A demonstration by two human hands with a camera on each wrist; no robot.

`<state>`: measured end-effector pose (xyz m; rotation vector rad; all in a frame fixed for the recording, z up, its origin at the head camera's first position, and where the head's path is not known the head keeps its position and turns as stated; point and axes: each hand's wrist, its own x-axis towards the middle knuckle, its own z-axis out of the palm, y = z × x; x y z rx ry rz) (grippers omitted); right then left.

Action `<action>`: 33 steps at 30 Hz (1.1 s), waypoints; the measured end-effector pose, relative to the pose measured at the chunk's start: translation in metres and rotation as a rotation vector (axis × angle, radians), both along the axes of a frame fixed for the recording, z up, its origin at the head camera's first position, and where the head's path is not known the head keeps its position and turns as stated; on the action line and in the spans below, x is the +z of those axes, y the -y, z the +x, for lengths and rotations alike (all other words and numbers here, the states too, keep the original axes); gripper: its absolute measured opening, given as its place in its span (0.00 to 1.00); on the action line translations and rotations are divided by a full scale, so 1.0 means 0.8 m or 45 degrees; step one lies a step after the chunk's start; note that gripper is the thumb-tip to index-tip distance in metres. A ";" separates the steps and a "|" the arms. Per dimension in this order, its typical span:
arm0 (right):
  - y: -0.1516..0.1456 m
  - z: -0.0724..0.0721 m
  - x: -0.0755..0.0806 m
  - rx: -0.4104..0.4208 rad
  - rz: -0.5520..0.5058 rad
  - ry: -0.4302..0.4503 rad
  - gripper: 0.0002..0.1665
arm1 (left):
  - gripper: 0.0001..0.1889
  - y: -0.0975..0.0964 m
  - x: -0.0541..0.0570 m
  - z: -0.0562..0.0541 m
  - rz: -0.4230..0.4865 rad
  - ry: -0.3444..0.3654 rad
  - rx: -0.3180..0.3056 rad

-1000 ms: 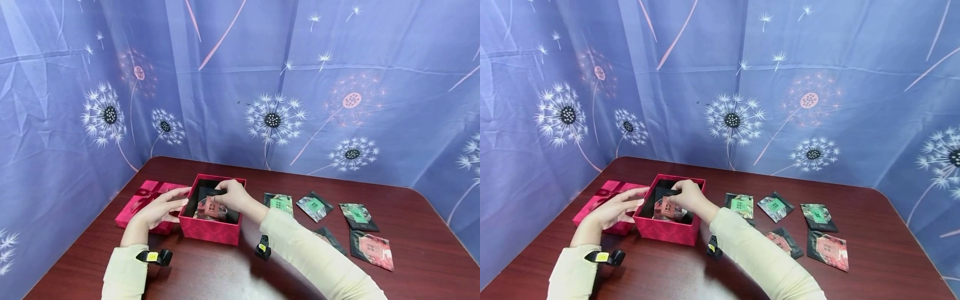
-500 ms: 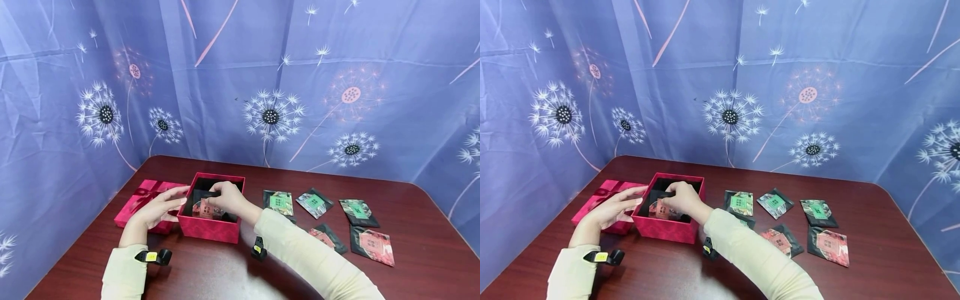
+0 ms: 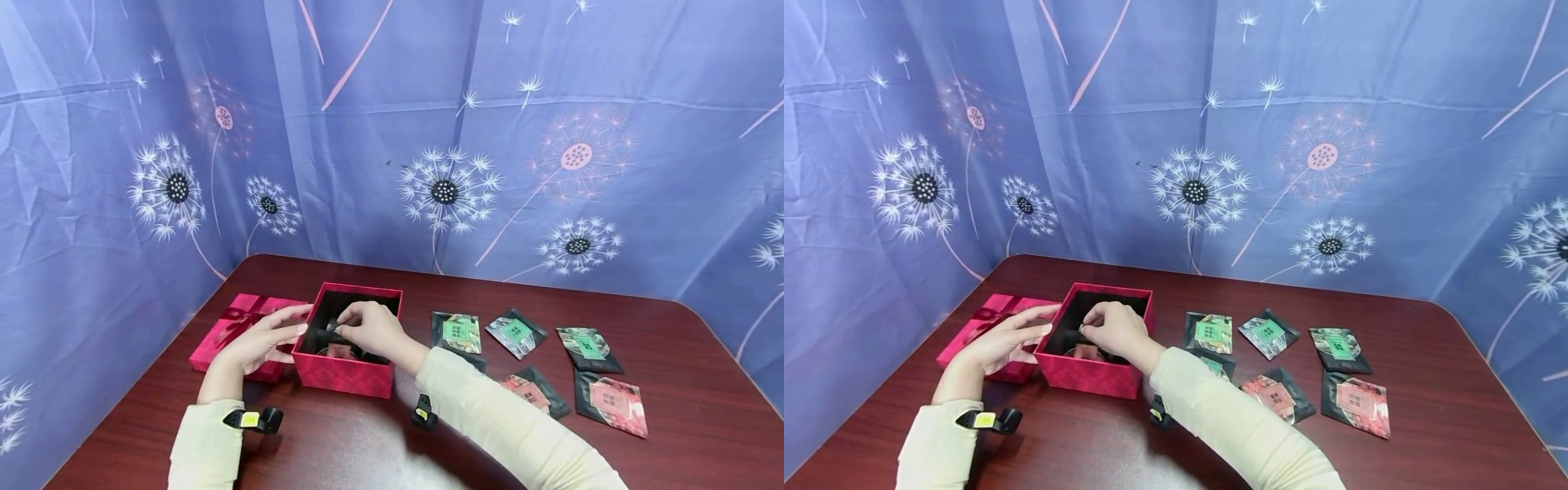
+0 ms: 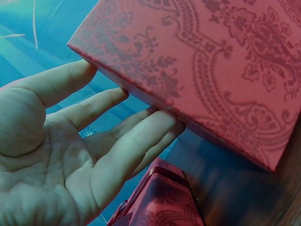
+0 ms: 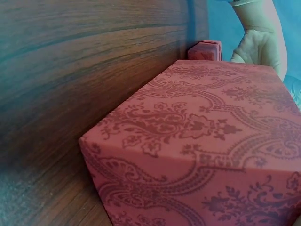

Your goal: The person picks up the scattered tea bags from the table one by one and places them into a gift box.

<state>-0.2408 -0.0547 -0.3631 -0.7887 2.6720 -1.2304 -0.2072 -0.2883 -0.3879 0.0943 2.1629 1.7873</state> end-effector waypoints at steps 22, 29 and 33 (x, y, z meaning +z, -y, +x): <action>-0.049 0.033 -0.005 -0.124 -0.480 -0.145 0.04 | 0.34 -0.002 -0.003 0.000 -0.019 -0.014 0.023; -0.075 0.061 0.010 -0.081 -0.308 -0.183 0.06 | 0.35 -0.001 -0.002 0.001 -0.031 -0.025 0.019; -0.089 0.069 0.007 -0.123 -0.235 -0.178 0.07 | 0.35 -0.002 -0.004 0.001 -0.027 -0.030 0.013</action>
